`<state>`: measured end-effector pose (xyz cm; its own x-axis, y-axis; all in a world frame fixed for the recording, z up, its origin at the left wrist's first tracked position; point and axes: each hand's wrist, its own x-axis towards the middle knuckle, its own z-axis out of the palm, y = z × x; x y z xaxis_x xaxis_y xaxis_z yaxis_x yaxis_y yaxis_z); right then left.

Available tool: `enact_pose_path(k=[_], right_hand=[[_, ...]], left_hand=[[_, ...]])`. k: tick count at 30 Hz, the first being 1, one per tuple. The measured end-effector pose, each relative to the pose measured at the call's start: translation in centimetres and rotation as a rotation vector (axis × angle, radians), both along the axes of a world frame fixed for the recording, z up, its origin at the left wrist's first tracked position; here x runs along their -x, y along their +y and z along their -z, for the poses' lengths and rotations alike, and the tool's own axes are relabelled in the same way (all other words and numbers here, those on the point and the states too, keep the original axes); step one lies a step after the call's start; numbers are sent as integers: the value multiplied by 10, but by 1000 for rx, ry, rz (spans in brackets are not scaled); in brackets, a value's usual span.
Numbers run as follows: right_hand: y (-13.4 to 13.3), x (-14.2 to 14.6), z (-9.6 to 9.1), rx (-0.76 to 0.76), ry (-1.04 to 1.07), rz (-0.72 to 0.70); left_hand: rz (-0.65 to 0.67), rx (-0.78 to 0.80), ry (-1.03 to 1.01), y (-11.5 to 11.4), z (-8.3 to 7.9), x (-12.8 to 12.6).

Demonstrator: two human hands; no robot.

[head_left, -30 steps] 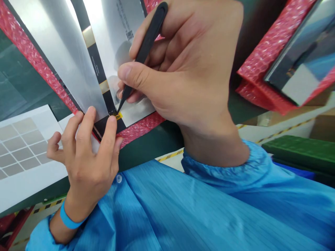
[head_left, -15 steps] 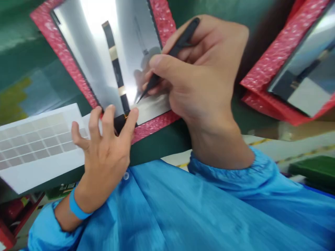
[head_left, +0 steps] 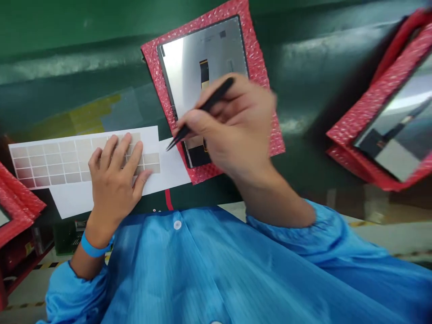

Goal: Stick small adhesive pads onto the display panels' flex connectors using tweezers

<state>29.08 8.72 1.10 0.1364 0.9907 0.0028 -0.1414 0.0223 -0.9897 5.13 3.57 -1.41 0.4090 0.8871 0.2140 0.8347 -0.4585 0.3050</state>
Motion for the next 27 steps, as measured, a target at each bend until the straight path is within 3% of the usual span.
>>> enact_pose_path(k=[3, 7, 10, 16, 27], right_hand=[[0, 17, 9, 69, -48, -88], [0, 14, 18, 105, -60, -87], [0, 11, 17, 117, -89, -102], [2, 11, 15, 135, -140, -101], [8, 17, 13, 163, -167, -149]], left_hand=[[-18, 27, -25, 1, 7, -3], [-23, 33, -51, 0, 5, -9], [-12, 29, -69, 1, 5, -7], [-66, 209, -180, 2, 3, -9], [-56, 192, -106, 5, 0, -8]])
